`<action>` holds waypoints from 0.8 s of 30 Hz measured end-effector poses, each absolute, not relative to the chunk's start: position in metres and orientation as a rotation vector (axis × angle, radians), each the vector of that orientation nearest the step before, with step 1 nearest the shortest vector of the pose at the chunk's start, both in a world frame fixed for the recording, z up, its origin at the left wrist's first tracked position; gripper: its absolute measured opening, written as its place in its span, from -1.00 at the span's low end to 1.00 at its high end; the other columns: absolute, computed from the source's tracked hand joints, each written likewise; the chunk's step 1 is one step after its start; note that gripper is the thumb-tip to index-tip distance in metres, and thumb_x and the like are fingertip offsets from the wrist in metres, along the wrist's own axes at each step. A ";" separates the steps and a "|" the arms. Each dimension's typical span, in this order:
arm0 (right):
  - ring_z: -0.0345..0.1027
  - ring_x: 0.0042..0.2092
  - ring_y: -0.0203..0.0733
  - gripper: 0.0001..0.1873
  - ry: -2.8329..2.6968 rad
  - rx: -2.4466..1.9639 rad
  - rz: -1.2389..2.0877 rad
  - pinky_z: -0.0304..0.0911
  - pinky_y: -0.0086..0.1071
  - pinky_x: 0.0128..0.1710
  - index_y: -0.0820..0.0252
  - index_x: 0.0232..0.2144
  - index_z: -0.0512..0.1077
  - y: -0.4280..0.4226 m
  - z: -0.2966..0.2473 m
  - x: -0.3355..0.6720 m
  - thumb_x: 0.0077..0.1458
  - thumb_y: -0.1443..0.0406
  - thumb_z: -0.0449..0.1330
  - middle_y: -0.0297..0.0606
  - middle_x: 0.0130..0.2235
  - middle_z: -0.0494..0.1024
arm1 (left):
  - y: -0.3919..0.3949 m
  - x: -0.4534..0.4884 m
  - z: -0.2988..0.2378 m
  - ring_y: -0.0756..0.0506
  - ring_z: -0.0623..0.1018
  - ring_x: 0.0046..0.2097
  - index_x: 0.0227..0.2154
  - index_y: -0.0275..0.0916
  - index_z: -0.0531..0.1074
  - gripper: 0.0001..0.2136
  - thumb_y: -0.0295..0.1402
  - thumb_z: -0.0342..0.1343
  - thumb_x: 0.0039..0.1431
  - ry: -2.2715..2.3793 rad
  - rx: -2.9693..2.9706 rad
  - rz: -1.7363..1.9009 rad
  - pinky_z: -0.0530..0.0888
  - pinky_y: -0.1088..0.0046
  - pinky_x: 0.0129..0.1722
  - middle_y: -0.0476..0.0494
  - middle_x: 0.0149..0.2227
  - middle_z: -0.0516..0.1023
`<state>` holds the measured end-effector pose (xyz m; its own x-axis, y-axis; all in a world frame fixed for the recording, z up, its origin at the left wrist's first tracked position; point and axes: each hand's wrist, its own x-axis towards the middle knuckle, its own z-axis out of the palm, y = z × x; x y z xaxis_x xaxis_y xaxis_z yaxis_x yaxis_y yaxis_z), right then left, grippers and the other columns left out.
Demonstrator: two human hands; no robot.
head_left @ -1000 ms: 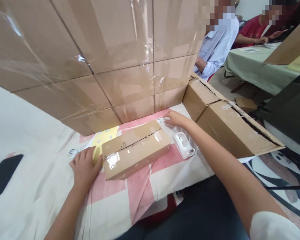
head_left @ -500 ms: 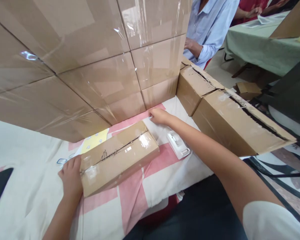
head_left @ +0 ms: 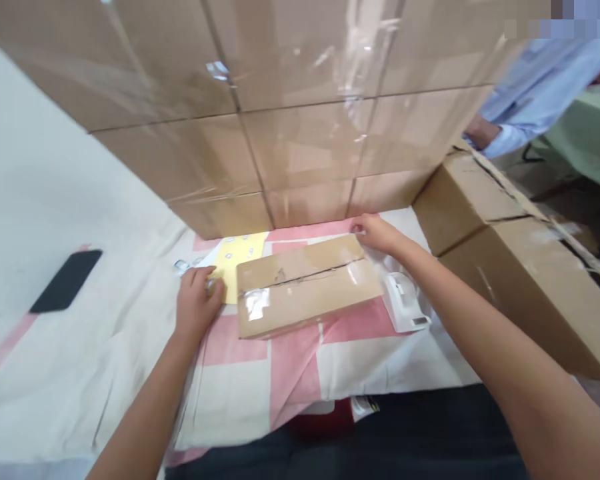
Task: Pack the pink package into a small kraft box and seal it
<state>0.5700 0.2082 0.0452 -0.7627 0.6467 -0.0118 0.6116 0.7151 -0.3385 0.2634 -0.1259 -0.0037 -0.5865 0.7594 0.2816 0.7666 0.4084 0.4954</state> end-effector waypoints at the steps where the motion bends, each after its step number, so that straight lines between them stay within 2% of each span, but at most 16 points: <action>1: 0.45 -0.19 -0.09 -0.73 -2.792 -1.028 0.484 0.29 -0.31 -0.14 0.34 -0.14 0.57 0.206 0.050 0.572 0.08 0.46 0.21 -0.01 -0.17 0.60 | -0.127 0.261 -0.006 -0.28 0.49 0.07 -0.08 -0.23 0.43 -0.70 -0.24 0.01 0.17 -2.621 -1.393 -1.004 0.39 0.11 0.18 -0.31 -0.03 0.49; 4: 0.42 -0.32 -0.15 -0.69 -2.693 -1.008 0.509 0.34 -0.26 -0.25 0.23 -0.06 0.55 0.196 0.065 0.579 0.14 0.36 0.21 -0.01 -0.16 0.60 | -0.130 0.253 -0.013 -0.19 0.54 0.00 -0.11 -0.22 0.44 -0.74 -0.28 0.00 0.20 -2.616 -1.280 -1.226 0.44 0.20 0.13 -0.24 -0.05 0.53; 6: 0.39 -0.38 -0.15 -0.75 -2.567 -0.966 0.584 0.33 -0.21 -0.33 0.11 -0.12 0.56 0.184 0.077 0.584 0.18 0.20 0.22 -0.04 -0.22 0.60 | -0.133 0.248 -0.016 -0.16 0.56 -0.01 -0.09 -0.22 0.43 -0.75 -0.27 0.00 0.23 -2.616 -1.170 -1.384 0.48 0.24 0.08 -0.21 -0.07 0.55; 9: 0.38 -0.43 -0.13 -0.68 -2.491 -0.915 0.609 0.30 -0.14 -0.41 -0.05 -0.18 0.55 0.161 0.100 0.584 0.19 -0.06 0.20 -0.10 -0.28 0.60 | -0.138 0.245 -0.015 -0.12 0.58 0.01 -0.05 -0.23 0.38 -0.74 -0.25 0.00 0.28 -2.606 -1.021 -1.595 0.51 0.31 0.04 -0.21 -0.04 0.55; 11: 0.37 -0.43 -0.12 -0.67 -2.463 -0.908 0.545 0.28 -0.12 -0.42 -0.13 -0.22 0.55 0.139 0.122 0.576 0.18 -0.13 0.20 -0.13 -0.30 0.60 | -0.142 0.247 -0.009 -0.12 0.58 0.03 -0.06 -0.22 0.38 -0.76 -0.24 0.02 0.28 -2.584 -0.976 -1.714 0.51 0.34 0.03 -0.21 -0.01 0.55; 14: 0.41 -0.35 -0.08 -0.74 -2.441 -0.849 0.448 0.28 -0.12 -0.38 -0.10 -0.21 0.54 0.095 0.160 0.553 0.24 -0.04 0.20 -0.17 -0.28 0.59 | -0.150 0.252 0.005 -0.16 0.56 0.08 -0.06 -0.18 0.42 -0.76 -0.28 0.11 0.24 -2.495 -1.029 -1.895 0.51 0.29 0.04 -0.17 0.00 0.55; 18: 0.45 -0.24 -0.11 -0.92 -2.574 -0.519 0.424 0.33 -0.22 -0.29 0.03 -0.18 0.50 0.023 0.196 0.509 0.28 0.24 0.21 -0.23 -0.21 0.59 | -0.163 0.255 0.022 -0.18 0.56 0.07 -0.03 -0.15 0.46 -0.70 -0.40 0.16 0.17 -2.329 -1.159 -1.988 0.49 0.20 0.11 -0.13 -0.02 0.55; 21: 0.49 -0.14 -0.14 -0.83 -2.758 -0.238 0.483 0.38 -0.27 -0.18 0.07 -0.11 0.49 -0.021 0.201 0.473 0.31 0.38 0.15 -0.23 -0.11 0.60 | -0.177 0.259 0.032 -0.16 0.57 0.07 0.02 -0.11 0.46 -0.68 -0.44 0.14 0.20 -2.232 -1.217 -2.042 0.52 0.21 0.09 -0.12 0.00 0.55; 24: 0.43 0.05 -0.05 -0.75 -2.887 -0.052 0.432 0.36 -0.17 0.03 0.15 -0.02 0.47 -0.048 0.194 0.437 0.34 0.41 0.08 -0.14 0.05 0.57 | -0.195 0.268 0.045 -0.15 0.58 0.08 0.09 -0.08 0.43 -0.65 -0.45 0.13 0.26 -2.171 -1.284 -2.102 0.54 0.20 0.09 -0.15 0.07 0.53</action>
<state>0.4374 -0.0480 0.1936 -0.9748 0.0676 0.2127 0.0024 0.9561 -0.2930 0.2678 -0.1950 0.0448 -0.6857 0.6048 0.4050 0.4243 -0.1201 0.8975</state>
